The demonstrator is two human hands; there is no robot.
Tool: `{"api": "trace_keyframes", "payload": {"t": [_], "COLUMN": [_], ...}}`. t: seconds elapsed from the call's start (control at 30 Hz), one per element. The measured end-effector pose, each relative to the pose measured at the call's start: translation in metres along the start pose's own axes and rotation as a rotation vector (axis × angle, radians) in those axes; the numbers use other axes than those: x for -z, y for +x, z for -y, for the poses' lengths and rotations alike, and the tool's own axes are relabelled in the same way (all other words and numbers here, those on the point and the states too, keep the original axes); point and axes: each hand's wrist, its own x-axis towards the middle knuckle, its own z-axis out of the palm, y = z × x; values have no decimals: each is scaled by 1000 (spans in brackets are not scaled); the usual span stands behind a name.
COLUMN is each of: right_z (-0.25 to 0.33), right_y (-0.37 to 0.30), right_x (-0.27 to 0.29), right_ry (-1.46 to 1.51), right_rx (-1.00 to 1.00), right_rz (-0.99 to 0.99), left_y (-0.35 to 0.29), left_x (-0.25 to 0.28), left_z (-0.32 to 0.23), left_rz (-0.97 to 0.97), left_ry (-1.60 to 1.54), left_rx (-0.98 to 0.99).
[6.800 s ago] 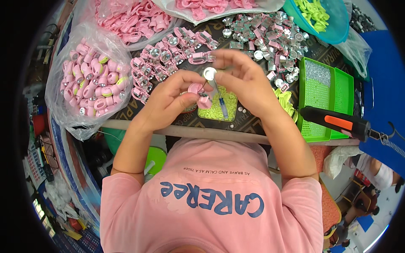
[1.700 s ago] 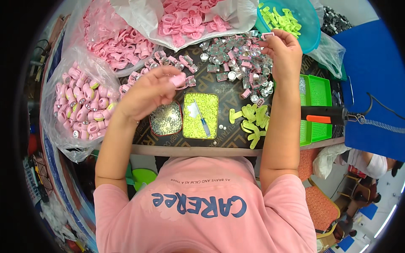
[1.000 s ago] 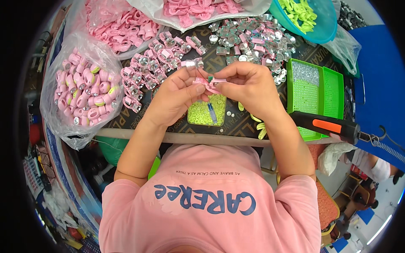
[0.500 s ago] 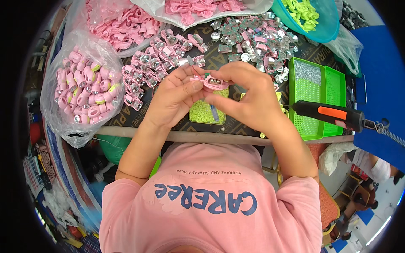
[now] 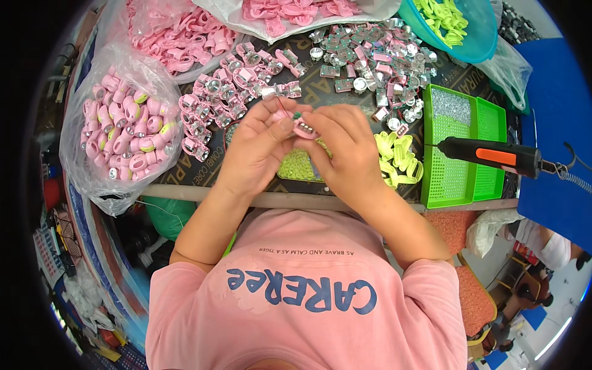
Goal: Manually assembling small plastic toy parts and applying stickers at a workbench.
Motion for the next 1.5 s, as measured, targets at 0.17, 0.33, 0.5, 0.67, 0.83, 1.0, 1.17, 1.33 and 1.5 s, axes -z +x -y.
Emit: {"api": "trace_keyframes", "payload": {"t": [0.17, 0.33, 0.5, 0.67, 0.83, 1.0, 1.17, 1.33, 1.5], "right_z": [-29, -40, -39, -22, -17, -15, -21, -21, -13], "right_y": [24, 43, 36, 28, 17, 11, 17, 21, 24], "right_x": [23, 20, 18, 6, -4, -4, -1, 2, 3], "right_ry": [880, 1069, 1104, 1044, 1060, 869, 359, 212, 41], "right_rx": [-639, -609, -576, -897, -943, -807, -206, -27, 56], "right_rz": [260, 563, 423, 313, 209, 122, 152, 184, 182], "left_y": [-1, 3, 2, 2, 0, -2, -4, -10, -14], "left_x": [20, 20, 19, 21, 15, 10, 10, 1, -11], "left_z": [-40, -48, -59, -39, -28, -21, -19, -27, -25], "left_rz": [332, 483, 224, 87, 90, -7, -61, -8, -54], "left_ry": [105, 68, 127, 607, 582, 651, 788, 952, 883], "left_rx": [261, 422, 335, 50, 83, -51, -127, -123, -174]}}
